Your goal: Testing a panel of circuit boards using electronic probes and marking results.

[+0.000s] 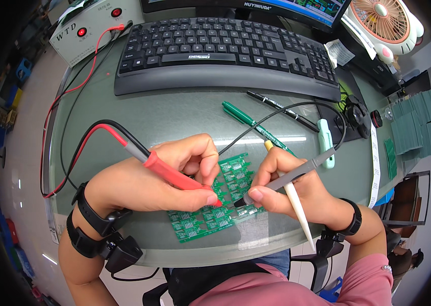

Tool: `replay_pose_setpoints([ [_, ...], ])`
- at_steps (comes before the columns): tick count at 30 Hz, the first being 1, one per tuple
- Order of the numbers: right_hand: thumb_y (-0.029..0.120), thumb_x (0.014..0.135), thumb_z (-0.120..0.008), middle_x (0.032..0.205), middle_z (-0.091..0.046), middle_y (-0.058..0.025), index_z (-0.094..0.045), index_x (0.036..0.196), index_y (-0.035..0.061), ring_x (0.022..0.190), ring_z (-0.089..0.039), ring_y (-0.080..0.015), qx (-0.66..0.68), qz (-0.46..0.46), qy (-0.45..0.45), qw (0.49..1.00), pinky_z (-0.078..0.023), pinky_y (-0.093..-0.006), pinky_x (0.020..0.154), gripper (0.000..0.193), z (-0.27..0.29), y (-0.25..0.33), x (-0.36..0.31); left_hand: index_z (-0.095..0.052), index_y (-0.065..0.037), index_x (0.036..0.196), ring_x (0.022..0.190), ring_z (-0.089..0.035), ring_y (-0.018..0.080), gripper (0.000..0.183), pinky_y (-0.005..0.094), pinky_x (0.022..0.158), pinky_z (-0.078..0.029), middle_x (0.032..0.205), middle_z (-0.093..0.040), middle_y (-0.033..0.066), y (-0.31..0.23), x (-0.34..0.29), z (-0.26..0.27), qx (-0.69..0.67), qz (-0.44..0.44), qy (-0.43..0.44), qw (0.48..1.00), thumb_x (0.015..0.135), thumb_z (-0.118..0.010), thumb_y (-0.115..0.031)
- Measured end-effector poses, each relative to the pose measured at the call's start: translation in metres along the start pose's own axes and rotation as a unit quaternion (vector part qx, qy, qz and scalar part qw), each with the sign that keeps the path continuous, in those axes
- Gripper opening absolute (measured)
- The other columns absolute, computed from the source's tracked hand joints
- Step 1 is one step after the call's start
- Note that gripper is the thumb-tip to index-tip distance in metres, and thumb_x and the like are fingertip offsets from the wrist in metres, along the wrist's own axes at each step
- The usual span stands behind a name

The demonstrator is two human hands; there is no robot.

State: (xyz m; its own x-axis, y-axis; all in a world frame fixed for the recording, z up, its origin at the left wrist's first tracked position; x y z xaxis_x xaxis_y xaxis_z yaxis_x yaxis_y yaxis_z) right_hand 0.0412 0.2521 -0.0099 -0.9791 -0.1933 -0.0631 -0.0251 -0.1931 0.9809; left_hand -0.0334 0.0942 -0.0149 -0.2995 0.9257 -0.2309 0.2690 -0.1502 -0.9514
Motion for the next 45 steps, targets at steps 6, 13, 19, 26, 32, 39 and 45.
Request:
replay_pose_setpoints([
  [6, 0.016, 0.084, -0.071, 0.072, -0.05, 0.0009, -0.052, 0.079, 0.0052, 0.061, -0.045, -0.0058, 0.009, 0.0, -0.002, 1.0, -0.035, -0.0231, 0.052, 0.022, -0.001, 0.0, 0.0, -0.037, -0.008, 0.087, 0.083, -0.049, 0.0082, 0.032, 0.0235, 0.073, -0.045, 0.091, -0.051, 0.0043, -0.001, 0.0, 0.001, 0.013, -0.002, 0.001, 1.0, 0.08, -0.068, 0.0],
  [13, 0.016, 0.084, -0.071, 0.072, -0.049, 0.0003, -0.052, 0.078, 0.0049, 0.061, -0.045, -0.0064, -0.003, 0.008, -0.004, 1.0, -0.035, -0.0235, 0.052, 0.023, -0.001, 0.002, 0.0, -0.037, -0.008, 0.087, 0.083, -0.049, 0.0079, 0.033, 0.023, 0.071, -0.045, 0.09, -0.051, 0.0041, -0.002, -0.001, -0.001, 0.017, 0.003, -0.006, 1.0, 0.081, -0.068, -0.001],
  [19, 0.015, 0.083, -0.071, 0.072, -0.049, -0.0002, -0.052, 0.078, 0.0045, 0.061, -0.045, -0.0067, -0.007, 0.013, -0.004, 1.0, -0.035, -0.0237, 0.052, 0.023, -0.001, 0.003, 0.0, -0.037, -0.008, 0.087, 0.084, -0.05, 0.0079, 0.033, 0.0229, 0.073, -0.046, 0.091, -0.051, 0.0041, -0.003, -0.001, 0.0, 0.035, 0.004, -0.001, 0.999, 0.081, -0.067, 0.0],
  [26, 0.015, 0.083, -0.071, 0.073, -0.051, -0.0014, -0.052, 0.078, 0.0042, 0.062, -0.047, -0.007, -0.022, 0.025, -0.008, 0.999, -0.036, -0.0237, 0.052, 0.023, 0.0, 0.005, 0.0, -0.039, -0.007, 0.092, 0.084, -0.053, 0.0084, 0.031, 0.0227, 0.074, -0.047, 0.096, -0.053, 0.0058, -0.002, -0.001, 0.0, 0.037, 0.001, -0.002, 0.999, 0.081, -0.068, -0.001],
  [32, 0.016, 0.086, -0.072, 0.083, -0.063, -0.0059, -0.052, 0.094, 0.0011, 0.073, -0.06, -0.0074, -0.073, 0.076, 0.021, 0.994, -0.046, -0.0207, 0.06, 0.026, -0.003, 0.028, 0.015, -0.04, -0.002, 0.126, 0.084, -0.058, 0.0082, 0.051, 0.0223, 0.073, -0.047, 0.109, -0.057, 0.0099, -0.014, -0.003, -0.017, -0.033, 0.05, 0.067, 0.996, 0.082, -0.066, -0.002],
  [39, 0.02, 0.081, -0.074, 0.072, -0.062, -0.005, -0.056, 0.085, 0.0076, 0.066, -0.065, -0.0201, -0.194, 0.172, 0.024, 0.966, -0.049, -0.0316, 0.056, 0.022, -0.016, 0.052, 0.006, -0.06, -0.003, 0.091, 0.087, -0.061, 0.0168, 0.018, 0.0301, 0.072, -0.052, 0.093, -0.061, 0.0117, -0.035, -0.013, 0.017, -0.104, -0.141, -0.023, 0.984, 0.093, -0.054, -0.019],
  [45, 0.04, 0.081, -0.064, 0.127, -0.054, -0.011, -0.053, 0.096, 0.0091, 0.113, -0.055, -0.0298, -0.433, 0.312, 0.16, 0.83, -0.045, -0.0424, 0.094, 0.036, -0.072, 0.048, -0.032, -0.065, -0.001, 0.096, 0.104, -0.056, 0.0205, 0.037, 0.0333, 0.09, -0.045, 0.11, -0.059, 0.0136, -0.068, -0.013, 0.047, 0.126, -0.294, -0.209, 0.924, 0.097, -0.039, -0.027],
])
Point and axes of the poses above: each hand's wrist, its own x-axis towards the middle knuckle, its own z-axis out of the back of the hand, y = z × x, the point moved 6 cm from there along x, towards the middle knuckle
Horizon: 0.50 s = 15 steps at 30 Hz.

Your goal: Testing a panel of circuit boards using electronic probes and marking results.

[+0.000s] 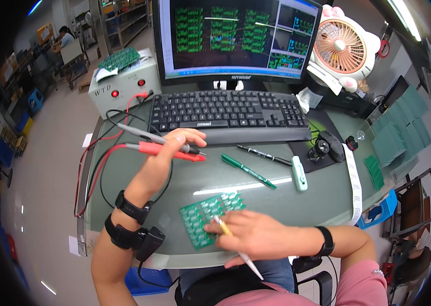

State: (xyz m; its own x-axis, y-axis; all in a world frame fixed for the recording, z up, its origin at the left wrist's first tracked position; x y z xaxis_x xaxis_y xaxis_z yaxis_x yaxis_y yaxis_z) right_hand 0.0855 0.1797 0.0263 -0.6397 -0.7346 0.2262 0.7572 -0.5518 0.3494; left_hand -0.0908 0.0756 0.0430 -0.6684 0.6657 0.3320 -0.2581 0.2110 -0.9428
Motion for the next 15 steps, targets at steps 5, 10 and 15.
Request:
replay_pose_setpoints([
  [5, 0.029, 0.08, -0.063, 0.116, -0.06, -0.009, -0.054, 0.094, 0.0113, 0.108, -0.058, -0.0244, -0.121, 0.067, -0.012, 0.99, -0.046, -0.0389, 0.092, 0.024, -0.01, 0.038, -0.007, -0.06, -0.005, 0.101, 0.126, -0.043, 0.0269, 0.034, 0.0447, 0.11, -0.023, 0.121, -0.054, 0.0142, 0.001, 0.009, -0.009, 0.334, -0.033, 0.033, 0.942, 0.097, -0.035, -0.028],
  [10, 0.02, 0.076, -0.058, 0.1, -0.064, -0.0044, -0.056, 0.086, 0.0132, 0.089, -0.06, -0.0169, -0.166, 0.078, -0.099, 0.978, -0.047, -0.0295, 0.081, 0.012, 0.01, 0.059, -0.015, -0.059, -0.005, 0.101, 0.125, -0.045, 0.0288, 0.033, 0.0433, 0.109, -0.024, 0.124, -0.054, 0.0152, 0.01, 0.012, -0.012, 0.385, 0.045, 0.068, 0.92, 0.094, -0.037, -0.028],
  [15, 0.009, 0.077, -0.065, 0.082, -0.061, -0.0034, -0.057, 0.084, 0.0099, 0.07, -0.059, -0.0175, -0.069, -0.076, -0.277, 0.955, -0.044, -0.0283, 0.057, 0.011, 0.087, 0.024, -0.033, -0.066, 0.001, 0.098, 0.127, -0.043, 0.0284, 0.048, 0.0396, 0.107, -0.03, 0.135, -0.048, 0.0188, -0.01, -0.01, -0.002, -0.044, 0.048, 0.067, 0.996, 0.092, -0.031, -0.031],
])
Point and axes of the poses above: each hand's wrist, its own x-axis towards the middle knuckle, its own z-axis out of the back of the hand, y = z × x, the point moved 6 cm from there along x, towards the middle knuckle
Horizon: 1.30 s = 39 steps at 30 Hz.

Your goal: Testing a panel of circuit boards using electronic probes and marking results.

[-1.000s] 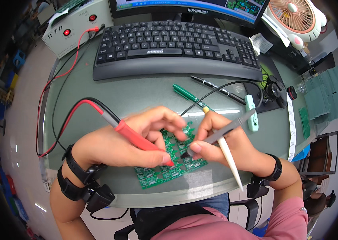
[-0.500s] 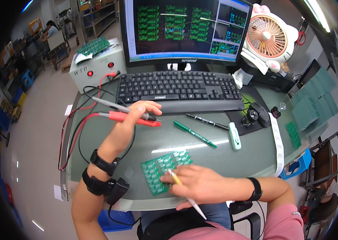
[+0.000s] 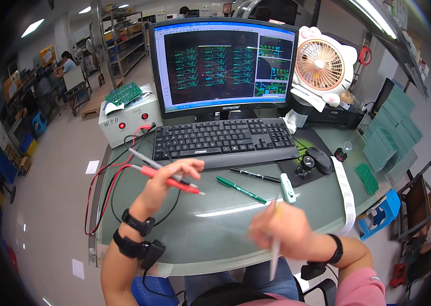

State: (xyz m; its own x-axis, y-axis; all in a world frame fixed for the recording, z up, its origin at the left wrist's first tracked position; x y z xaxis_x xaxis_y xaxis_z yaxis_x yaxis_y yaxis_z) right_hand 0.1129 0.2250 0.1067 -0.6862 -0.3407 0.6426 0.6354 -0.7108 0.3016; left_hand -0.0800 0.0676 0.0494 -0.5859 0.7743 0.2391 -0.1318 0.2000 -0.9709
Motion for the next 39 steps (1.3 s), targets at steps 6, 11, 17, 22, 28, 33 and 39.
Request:
replay_pose_setpoints([
  [6, 0.011, 0.095, -0.057, 0.086, -0.06, -0.0131, -0.042, 0.095, 0.0032, 0.067, -0.066, -0.0196, 0.534, -0.409, -0.063, 0.738, -0.057, -0.0306, 0.057, 0.017, -0.023, -0.071, -0.024, -0.068, 0.005, 0.097, 0.121, -0.049, 0.0277, 0.059, 0.0372, 0.106, -0.029, 0.129, -0.056, 0.0193, 0.0, -0.025, -0.036, -0.122, 0.04, 0.127, 0.983, 0.087, -0.031, -0.04],
  [11, 0.021, 0.09, -0.066, 0.088, -0.063, -0.0106, -0.05, 0.1, 0.003, 0.078, -0.068, -0.0199, 0.375, -0.385, 0.078, 0.84, -0.056, -0.0323, 0.067, 0.026, -0.025, -0.073, -0.026, -0.068, 0.005, 0.102, 0.104, -0.057, 0.0212, 0.051, 0.032, 0.097, -0.038, 0.11, -0.066, 0.0132, 0.023, -0.028, -0.04, -0.053, 0.174, 0.141, 0.973, 0.091, -0.032, -0.031],
  [17, 0.024, 0.086, -0.071, 0.087, -0.065, -0.0072, -0.056, 0.099, 0.0009, 0.081, -0.065, -0.0181, 0.215, -0.29, 0.134, 0.923, -0.051, -0.0301, 0.071, 0.03, -0.022, -0.1, -0.007, -0.07, -0.003, 0.091, 0.097, -0.056, 0.0198, 0.044, 0.0304, 0.095, -0.039, 0.101, -0.066, 0.0092, 0.029, -0.028, -0.041, 0.08, 0.2, 0.16, 0.963, 0.094, -0.033, -0.026],
  [22, 0.02, 0.09, -0.067, 0.081, -0.065, -0.0052, -0.056, 0.098, 0.0001, 0.076, -0.063, -0.0108, 0.325, -0.272, 0.095, 0.901, -0.05, -0.0254, 0.068, 0.025, -0.033, -0.12, 0.002, -0.07, -0.001, 0.084, 0.103, -0.054, 0.0245, 0.051, 0.0366, 0.097, -0.036, 0.113, -0.062, 0.0154, 0.013, -0.02, -0.033, 0.131, 0.105, 0.071, 0.983, 0.089, -0.036, -0.038],
  [28, 0.018, 0.097, -0.054, 0.077, -0.063, -0.0086, -0.057, 0.096, 0.0002, 0.066, -0.059, -0.0117, 0.394, -0.297, -0.007, 0.87, -0.049, -0.0236, 0.063, 0.018, -0.035, -0.143, -0.008, -0.062, 0.001, 0.073, 0.08, -0.055, 0.0203, 0.054, 0.0318, 0.077, -0.042, 0.085, -0.061, 0.0161, 0.02, -0.017, -0.004, 0.023, 0.085, -0.073, 0.993, 0.09, -0.033, -0.042],
  [33, 0.022, 0.098, -0.051, 0.073, -0.061, -0.0086, -0.056, 0.095, 0.0001, 0.063, -0.057, -0.0123, 0.39, -0.313, -0.043, 0.865, -0.047, -0.0248, 0.061, 0.022, -0.034, -0.145, -0.013, -0.056, 0.0, 0.068, 0.065, -0.048, 0.0164, 0.051, 0.0271, 0.062, -0.039, 0.073, -0.054, 0.0135, 0.022, -0.015, 0.005, -0.028, 0.066, -0.143, 0.987, 0.092, -0.032, -0.038],
  [39, 0.021, 0.098, -0.051, 0.072, -0.061, -0.0088, -0.056, 0.096, -0.0005, 0.064, -0.057, -0.0123, 0.386, -0.323, -0.04, 0.863, -0.047, -0.0247, 0.06, 0.023, -0.039, -0.143, -0.015, -0.061, 0.001, 0.071, 0.061, -0.05, 0.0138, 0.054, 0.0258, 0.056, -0.037, 0.073, -0.059, 0.0133, 0.028, -0.016, 0.021, -0.022, 0.051, -0.136, 0.989, 0.092, -0.029, -0.037],
])
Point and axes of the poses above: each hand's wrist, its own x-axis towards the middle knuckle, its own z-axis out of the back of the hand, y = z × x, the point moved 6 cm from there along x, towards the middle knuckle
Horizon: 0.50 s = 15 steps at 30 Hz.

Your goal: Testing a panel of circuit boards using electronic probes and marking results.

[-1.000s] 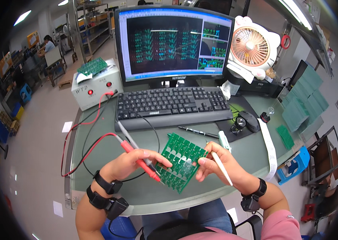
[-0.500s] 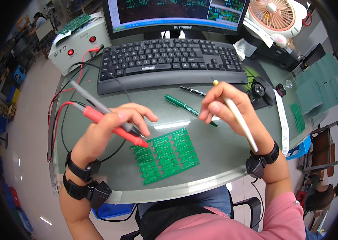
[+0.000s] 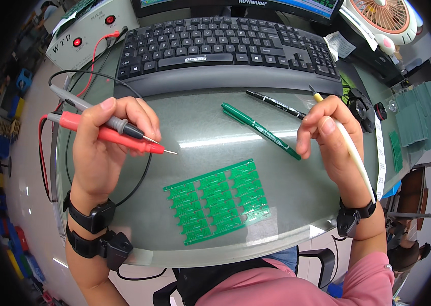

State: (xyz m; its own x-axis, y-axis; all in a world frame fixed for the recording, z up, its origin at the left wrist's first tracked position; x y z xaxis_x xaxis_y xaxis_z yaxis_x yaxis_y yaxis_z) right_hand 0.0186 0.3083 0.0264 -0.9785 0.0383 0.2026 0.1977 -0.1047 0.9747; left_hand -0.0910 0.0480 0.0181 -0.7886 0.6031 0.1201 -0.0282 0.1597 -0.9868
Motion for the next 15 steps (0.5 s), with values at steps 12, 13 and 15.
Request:
replay_pose_setpoints([
  [12, 0.027, 0.098, -0.052, 0.072, -0.061, -0.009, -0.056, 0.097, 0.0002, 0.063, -0.058, -0.012, -0.017, -0.002, -0.007, 1.0, -0.047, -0.0245, 0.058, 0.027, -0.001, -0.002, 0.001, -0.06, 0.002, 0.069, 0.062, -0.052, 0.017, 0.058, 0.0288, 0.059, -0.04, 0.072, -0.059, 0.016, -0.001, 0.002, 0.001, 0.013, -0.021, 0.006, 1.0, 0.093, -0.027, -0.039],
  [13, 0.028, 0.099, -0.051, 0.071, -0.062, -0.0096, -0.056, 0.098, 0.0003, 0.061, -0.058, -0.0118, -0.006, 0.002, -0.004, 1.0, -0.047, -0.024, 0.058, 0.028, 0.001, 0.0, 0.001, -0.06, 0.002, 0.069, 0.062, -0.052, 0.017, 0.058, 0.0288, 0.059, -0.04, 0.072, -0.059, 0.016, -0.003, 0.002, -0.001, 0.011, -0.025, 0.01, 1.0, 0.093, -0.027, -0.039],
  [15, 0.029, 0.1, -0.049, 0.07, -0.063, -0.0103, -0.056, 0.099, 0.0004, 0.059, -0.057, -0.0116, -0.008, 0.012, -0.007, 1.0, -0.046, -0.0236, 0.057, 0.029, 0.008, 0.009, 0.002, -0.059, 0.003, 0.069, 0.065, -0.054, 0.0198, 0.062, 0.031, 0.063, -0.043, 0.072, -0.059, 0.0175, -0.008, -0.002, -0.019, 0.002, -0.025, 0.088, 0.996, 0.093, -0.025, -0.042],
])
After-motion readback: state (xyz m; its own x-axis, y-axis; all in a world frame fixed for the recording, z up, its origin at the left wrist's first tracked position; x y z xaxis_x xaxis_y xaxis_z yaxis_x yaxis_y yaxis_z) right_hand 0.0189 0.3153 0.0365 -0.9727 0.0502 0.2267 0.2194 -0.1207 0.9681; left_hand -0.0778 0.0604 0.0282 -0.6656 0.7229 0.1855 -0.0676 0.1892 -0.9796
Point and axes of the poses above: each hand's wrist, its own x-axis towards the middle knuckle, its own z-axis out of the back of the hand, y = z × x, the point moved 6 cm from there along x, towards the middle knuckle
